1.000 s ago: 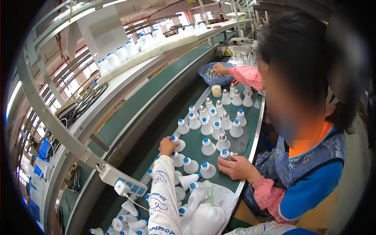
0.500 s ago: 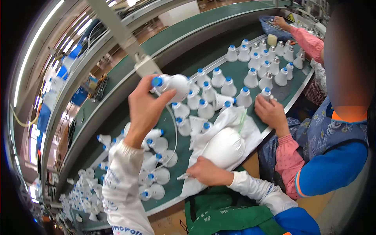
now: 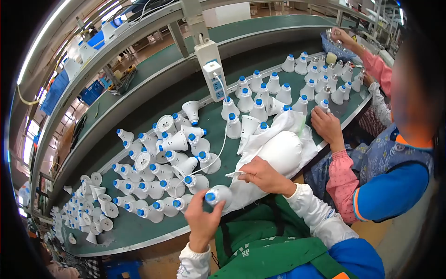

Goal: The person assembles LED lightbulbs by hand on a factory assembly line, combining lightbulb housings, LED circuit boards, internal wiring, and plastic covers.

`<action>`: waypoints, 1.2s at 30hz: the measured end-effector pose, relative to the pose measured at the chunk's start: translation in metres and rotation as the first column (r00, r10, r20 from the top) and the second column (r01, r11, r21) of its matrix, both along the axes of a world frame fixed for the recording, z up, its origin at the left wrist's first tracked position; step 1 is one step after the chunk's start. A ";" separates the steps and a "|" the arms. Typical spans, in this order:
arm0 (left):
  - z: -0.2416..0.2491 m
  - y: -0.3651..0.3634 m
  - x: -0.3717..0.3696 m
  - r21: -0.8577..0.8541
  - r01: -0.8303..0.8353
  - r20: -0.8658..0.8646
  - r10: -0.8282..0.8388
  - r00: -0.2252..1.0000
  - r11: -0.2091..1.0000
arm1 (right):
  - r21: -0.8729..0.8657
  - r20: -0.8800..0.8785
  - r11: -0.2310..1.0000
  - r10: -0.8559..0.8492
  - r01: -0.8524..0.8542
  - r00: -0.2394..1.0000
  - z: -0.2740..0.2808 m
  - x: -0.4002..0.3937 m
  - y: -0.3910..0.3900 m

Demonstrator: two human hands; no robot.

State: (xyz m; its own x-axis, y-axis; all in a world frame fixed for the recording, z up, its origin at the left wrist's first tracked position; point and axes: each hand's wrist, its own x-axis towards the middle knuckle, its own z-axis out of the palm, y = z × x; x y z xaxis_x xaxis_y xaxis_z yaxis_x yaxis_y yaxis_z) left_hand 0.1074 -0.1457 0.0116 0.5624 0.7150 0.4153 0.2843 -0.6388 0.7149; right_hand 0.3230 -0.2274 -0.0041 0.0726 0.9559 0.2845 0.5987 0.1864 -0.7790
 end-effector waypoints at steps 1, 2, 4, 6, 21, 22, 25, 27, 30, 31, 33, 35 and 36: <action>-0.006 0.001 0.008 -0.004 0.003 -0.032 -0.003 0.999 1.000 | 0.041 0.014 0.998 -0.038 0.038 0.999 0.000 0.000 -0.001; -0.011 0.002 0.016 -0.010 -0.008 -0.023 0.008 1.000 1.000 | 0.083 0.024 0.994 -0.075 0.073 0.997 0.001 0.001 -0.001; -0.020 0.008 0.032 -0.037 -0.025 0.024 0.026 0.999 0.999 | 0.119 0.026 0.990 -0.080 0.076 0.996 0.001 -0.001 -0.001; -0.034 0.014 0.042 -0.064 -0.030 0.039 0.032 0.999 0.998 | 0.155 0.014 0.984 -0.093 0.090 0.996 -0.002 -0.003 -0.001; -0.048 0.012 0.050 -0.157 -0.053 0.069 0.064 0.996 0.986 | 0.267 0.146 0.958 -0.143 0.100 0.979 -0.009 -0.010 -0.001; -0.050 0.012 0.050 -0.120 -0.049 0.072 0.058 0.996 0.992 | 0.269 0.109 0.956 -0.153 0.119 0.982 -0.006 -0.013 0.000; -0.050 0.012 0.050 -0.118 -0.045 0.078 0.055 0.995 0.992 | 0.261 0.080 0.955 -0.166 0.140 0.983 -0.008 -0.015 0.001; -0.050 0.012 0.051 -0.152 -0.042 0.081 0.055 0.995 0.987 | 0.252 0.088 0.957 -0.171 0.144 0.981 -0.008 -0.016 0.002; -0.051 0.011 0.051 -0.120 -0.047 0.078 0.056 0.995 0.992 | 0.304 0.107 0.939 -0.199 0.159 0.974 -0.009 -0.016 0.003; -0.051 0.011 0.051 -0.115 -0.049 0.076 0.058 0.995 0.992 | 0.301 0.101 0.940 -0.198 0.160 0.975 -0.009 -0.017 0.004; -0.050 0.011 0.052 -0.111 -0.052 0.074 0.061 0.995 0.992 | 0.298 0.097 0.941 -0.196 0.160 0.976 -0.010 -0.017 0.005; -0.049 0.010 0.052 -0.106 -0.062 0.068 0.070 0.995 0.992 | 0.355 0.077 0.919 -0.212 0.172 0.974 -0.013 -0.018 0.007; -0.049 0.010 0.052 -0.107 -0.064 0.067 0.072 0.995 0.992 | 0.354 0.077 0.920 -0.210 0.170 0.975 -0.013 -0.018 0.008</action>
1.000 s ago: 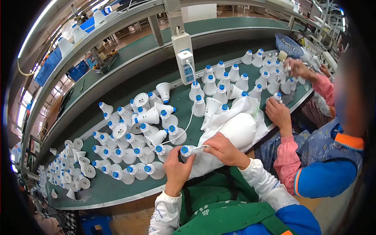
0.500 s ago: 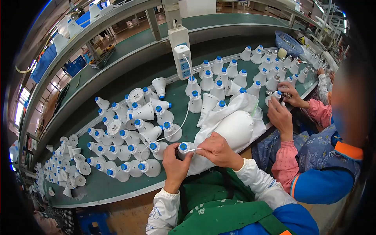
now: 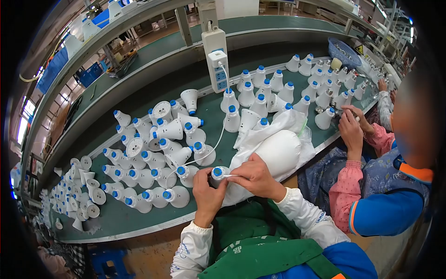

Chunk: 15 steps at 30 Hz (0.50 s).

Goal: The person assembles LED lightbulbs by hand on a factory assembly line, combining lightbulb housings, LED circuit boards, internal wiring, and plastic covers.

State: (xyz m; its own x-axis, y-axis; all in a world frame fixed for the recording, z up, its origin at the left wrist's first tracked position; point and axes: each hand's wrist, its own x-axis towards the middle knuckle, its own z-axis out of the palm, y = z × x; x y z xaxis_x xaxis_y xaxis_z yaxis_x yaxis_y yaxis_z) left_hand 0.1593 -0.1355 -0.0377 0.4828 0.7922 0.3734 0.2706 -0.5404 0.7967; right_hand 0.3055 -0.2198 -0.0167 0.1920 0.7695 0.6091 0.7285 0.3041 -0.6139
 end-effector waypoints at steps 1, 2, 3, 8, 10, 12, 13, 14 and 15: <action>-0.001 0.000 0.001 0.017 -0.003 0.003 0.003 1.000 1.000 | 0.001 -0.002 1.000 0.003 -0.003 1.000 0.000 0.001 0.000; -0.002 0.000 0.001 0.033 -0.003 0.007 0.003 1.000 0.999 | 0.002 -0.004 1.000 0.004 -0.004 1.000 0.000 0.001 0.000; -0.001 -0.001 0.001 0.032 -0.002 0.006 0.002 1.000 0.999 | 0.001 -0.005 1.000 0.002 -0.002 1.000 -0.001 0.002 0.000; 0.001 -0.001 0.002 0.016 0.006 0.021 -0.006 1.000 1.000 | -0.007 0.019 1.000 0.020 -0.020 1.000 -0.001 0.003 0.002; 0.001 -0.001 0.002 0.008 0.009 0.027 -0.010 1.000 1.000 | -0.008 0.019 1.000 0.016 -0.016 1.000 0.000 0.002 0.003; 0.003 -0.001 0.002 0.000 0.013 0.034 -0.013 0.999 1.000 | -0.008 0.019 1.000 0.013 -0.013 1.000 0.000 0.002 0.003; 0.004 -0.001 0.002 0.001 0.018 0.033 -0.018 0.999 1.000 | -0.007 0.011 1.000 0.015 -0.014 1.000 0.000 0.002 0.004; 0.004 -0.001 0.002 0.002 0.023 0.032 -0.023 0.999 1.000 | -0.005 0.003 1.000 0.016 -0.016 1.000 -0.001 0.002 0.004; 0.004 -0.001 0.002 0.002 0.023 0.032 -0.023 0.999 1.000 | -0.005 0.003 1.000 0.016 -0.016 1.000 -0.001 0.002 0.004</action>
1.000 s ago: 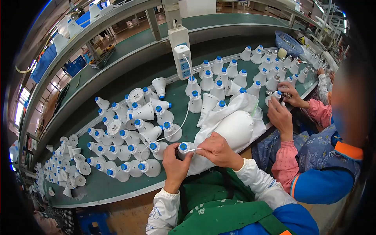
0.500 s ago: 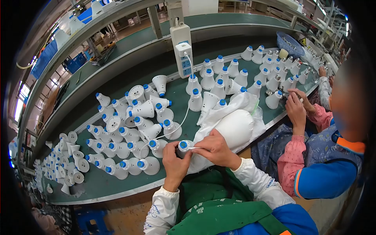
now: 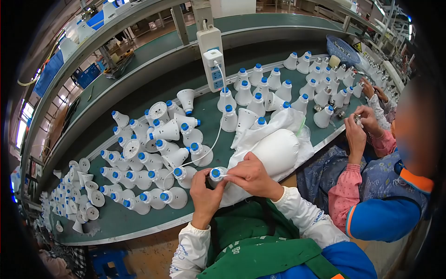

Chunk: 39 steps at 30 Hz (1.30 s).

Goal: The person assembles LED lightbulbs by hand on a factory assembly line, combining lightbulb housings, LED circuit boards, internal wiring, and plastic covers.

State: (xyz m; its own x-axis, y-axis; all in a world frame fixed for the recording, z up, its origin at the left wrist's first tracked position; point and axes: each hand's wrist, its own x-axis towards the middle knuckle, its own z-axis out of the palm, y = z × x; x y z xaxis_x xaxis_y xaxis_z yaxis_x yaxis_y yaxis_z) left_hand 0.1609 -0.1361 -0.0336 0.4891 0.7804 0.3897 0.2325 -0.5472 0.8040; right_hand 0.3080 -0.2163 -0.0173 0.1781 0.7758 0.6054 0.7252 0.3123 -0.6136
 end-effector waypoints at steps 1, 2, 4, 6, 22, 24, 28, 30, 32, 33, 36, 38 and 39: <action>0.000 0.000 -0.001 -0.012 0.010 -0.006 -0.010 1.000 1.000 | -0.007 0.005 1.000 0.003 -0.003 1.000 0.001 0.000 0.000; 0.000 0.000 -0.001 -0.024 0.021 -0.013 -0.021 1.000 0.999 | -0.013 0.009 1.000 0.005 -0.005 1.000 0.001 0.001 -0.001; -0.001 0.002 -0.002 -0.063 0.044 -0.012 -0.045 0.999 0.997 | -0.010 0.000 1.000 0.005 -0.005 1.000 0.001 0.001 -0.001; -0.001 0.005 -0.004 -0.102 0.067 -0.010 -0.068 0.998 0.993 | -0.007 -0.009 1.000 0.005 -0.005 1.000 0.001 0.001 -0.001; 0.006 0.015 -0.004 -0.483 0.315 0.162 -0.270 0.949 0.817 | 0.010 -0.064 1.000 0.018 -0.018 0.998 0.000 0.002 0.000; 0.004 0.014 -0.003 -0.433 0.282 0.163 -0.233 0.959 0.856 | 0.016 -0.075 1.000 0.017 -0.016 0.997 0.000 0.002 0.000; 0.001 0.021 -0.006 -0.555 0.341 0.185 -0.287 0.940 0.759 | 0.027 -0.089 0.999 0.025 -0.023 0.996 0.000 0.003 0.000; 0.003 0.022 -0.005 -0.574 0.387 0.224 -0.317 0.922 0.721 | 0.022 -0.093 0.999 0.027 -0.025 0.995 0.000 0.004 0.000; 0.009 0.021 -0.004 -0.542 0.370 0.196 -0.315 0.929 0.754 | 0.012 -0.087 0.999 0.031 -0.030 0.996 -0.001 0.003 0.000; 0.006 0.021 -0.004 -0.542 0.371 0.194 -0.318 0.928 0.754 | 0.014 -0.089 1.000 0.028 -0.027 0.996 -0.002 0.003 0.000; -0.001 0.022 -0.004 -0.500 0.365 0.197 -0.307 0.931 0.785 | 0.031 -0.107 0.999 0.037 -0.034 0.994 -0.002 0.004 0.001; -0.001 0.023 -0.004 -0.613 0.383 0.244 -0.295 0.924 0.691 | 0.037 -0.101 0.999 0.035 -0.031 0.994 -0.002 0.004 0.000; 0.000 0.024 -0.004 -0.613 0.384 0.244 -0.297 0.923 0.690 | 0.038 -0.102 0.999 0.032 -0.029 0.994 -0.003 0.005 0.000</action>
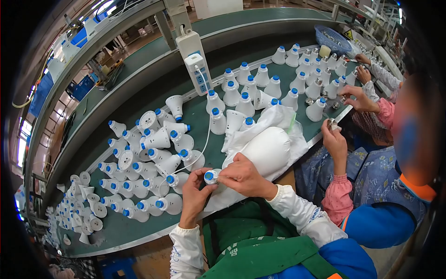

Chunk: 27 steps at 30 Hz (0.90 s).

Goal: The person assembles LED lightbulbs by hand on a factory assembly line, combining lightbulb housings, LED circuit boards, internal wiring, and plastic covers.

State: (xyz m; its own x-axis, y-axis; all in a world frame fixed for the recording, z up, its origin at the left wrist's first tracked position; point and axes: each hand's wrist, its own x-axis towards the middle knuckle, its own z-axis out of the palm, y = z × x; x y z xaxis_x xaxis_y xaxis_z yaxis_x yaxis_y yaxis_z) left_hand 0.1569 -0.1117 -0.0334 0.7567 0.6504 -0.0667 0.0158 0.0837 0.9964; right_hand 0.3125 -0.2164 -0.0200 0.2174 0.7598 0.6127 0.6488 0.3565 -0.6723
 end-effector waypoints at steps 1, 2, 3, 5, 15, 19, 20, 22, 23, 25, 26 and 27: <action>0.002 0.002 0.001 -0.046 0.023 0.009 -0.023 1.000 0.999 | 0.004 0.005 1.000 0.002 -0.002 1.000 -0.001 0.000 0.000; 0.004 0.002 0.001 -0.092 0.046 0.018 -0.045 0.999 0.995 | 0.008 0.010 1.000 0.004 -0.004 1.000 -0.001 0.000 0.000; 0.004 0.001 0.002 -0.092 0.047 0.016 -0.046 0.999 0.995 | 0.008 0.008 1.000 0.002 -0.002 1.000 -0.001 0.001 0.000; 0.004 -0.001 0.004 0.151 0.022 0.044 -0.029 0.999 0.988 | 0.013 -0.003 1.000 0.002 -0.002 1.000 -0.001 0.000 0.000; 0.005 -0.002 0.006 -0.080 0.029 0.022 -0.028 0.999 0.996 | -0.048 0.017 0.999 0.011 -0.010 1.000 -0.002 0.003 -0.002; 0.001 -0.005 0.008 0.108 -0.018 0.021 0.016 1.000 0.994 | 0.028 -0.039 1.000 -0.003 0.004 0.999 -0.001 0.000 0.001; -0.001 -0.003 0.007 0.030 -0.013 0.001 0.013 1.000 0.999 | 0.032 -0.045 0.999 -0.007 0.009 0.999 -0.001 0.000 0.001; 0.000 0.001 0.006 -0.023 0.024 0.014 -0.024 1.000 0.999 | 0.038 -0.053 0.999 -0.007 0.009 0.999 0.000 0.000 0.001; 0.002 0.001 0.006 -0.077 0.063 0.027 -0.061 0.998 0.995 | 0.042 -0.062 0.999 -0.007 0.010 0.998 0.000 0.000 0.000; 0.002 0.001 0.006 -0.036 0.062 0.035 -0.061 0.998 0.997 | 0.035 -0.068 0.999 -0.007 0.010 0.998 -0.002 0.000 0.001; 0.002 0.001 0.006 0.004 0.061 0.043 -0.062 0.997 0.998 | 0.028 -0.075 1.000 -0.008 0.010 0.997 -0.002 0.000 0.001; 0.001 0.000 0.006 0.003 0.061 0.043 -0.061 0.997 0.998 | 0.027 -0.075 1.000 -0.008 0.010 0.997 -0.003 0.000 0.001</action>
State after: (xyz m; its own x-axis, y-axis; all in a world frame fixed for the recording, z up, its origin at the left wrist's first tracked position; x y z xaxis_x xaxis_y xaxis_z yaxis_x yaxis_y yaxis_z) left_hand 0.1629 -0.1113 -0.0321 0.7971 0.6030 -0.0318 -0.0221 0.0818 0.9964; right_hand 0.3125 -0.2153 -0.0228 0.2698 0.7409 0.6151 0.6001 0.3702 -0.7091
